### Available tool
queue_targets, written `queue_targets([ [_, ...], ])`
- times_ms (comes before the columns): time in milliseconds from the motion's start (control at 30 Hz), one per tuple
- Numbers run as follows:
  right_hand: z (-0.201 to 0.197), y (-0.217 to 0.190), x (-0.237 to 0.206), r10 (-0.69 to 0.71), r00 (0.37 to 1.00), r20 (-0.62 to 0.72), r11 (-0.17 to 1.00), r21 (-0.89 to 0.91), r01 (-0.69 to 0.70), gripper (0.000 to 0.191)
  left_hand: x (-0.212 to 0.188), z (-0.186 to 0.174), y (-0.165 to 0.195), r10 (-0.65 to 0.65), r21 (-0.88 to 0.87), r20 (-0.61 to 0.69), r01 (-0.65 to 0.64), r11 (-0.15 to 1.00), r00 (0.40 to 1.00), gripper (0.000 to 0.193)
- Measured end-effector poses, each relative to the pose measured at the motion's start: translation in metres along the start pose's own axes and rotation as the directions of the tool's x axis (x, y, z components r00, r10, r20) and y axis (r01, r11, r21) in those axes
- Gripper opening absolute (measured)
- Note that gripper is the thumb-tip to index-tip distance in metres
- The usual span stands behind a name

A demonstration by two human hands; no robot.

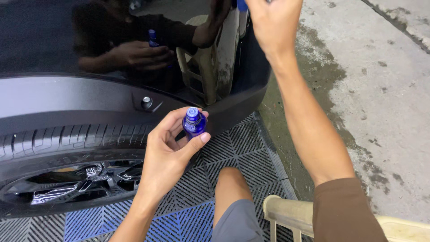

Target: The person applies a liquid coating from a small blue bottle onto a blue foam applicator block and wipes the coating onto the black painted panels of a car, working along the door, lower body, and area near the wheel arch, moving around the vehicle to coat different sections.

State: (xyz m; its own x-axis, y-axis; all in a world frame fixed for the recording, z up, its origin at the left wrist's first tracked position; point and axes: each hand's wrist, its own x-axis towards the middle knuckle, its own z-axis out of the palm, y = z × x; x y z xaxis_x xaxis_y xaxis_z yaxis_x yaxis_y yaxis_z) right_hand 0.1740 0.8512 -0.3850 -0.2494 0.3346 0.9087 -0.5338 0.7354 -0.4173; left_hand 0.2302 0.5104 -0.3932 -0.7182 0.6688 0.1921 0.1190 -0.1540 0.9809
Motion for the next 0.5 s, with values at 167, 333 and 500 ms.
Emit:
queue_targets([
  [167,0.001,-0.031,-0.058,0.082,0.996,0.029,0.98,0.177,-0.086,0.021,-0.003,-0.003,-0.001,-0.015,0.016,-0.003,0.015,1.0,1.0,0.042],
  [333,-0.002,-0.01,-0.121,0.285,0.958,0.038,0.935,0.208,-0.287,0.028,-0.005,-0.008,-0.011,-0.03,0.012,0.007,0.03,0.999,1.0,0.043],
  [500,0.009,-0.008,-0.17,0.398,0.916,-0.046,0.911,0.142,-0.388,0.031,-0.011,-0.019,-0.022,-0.049,-0.03,-0.01,0.049,0.998,0.999,0.044],
])
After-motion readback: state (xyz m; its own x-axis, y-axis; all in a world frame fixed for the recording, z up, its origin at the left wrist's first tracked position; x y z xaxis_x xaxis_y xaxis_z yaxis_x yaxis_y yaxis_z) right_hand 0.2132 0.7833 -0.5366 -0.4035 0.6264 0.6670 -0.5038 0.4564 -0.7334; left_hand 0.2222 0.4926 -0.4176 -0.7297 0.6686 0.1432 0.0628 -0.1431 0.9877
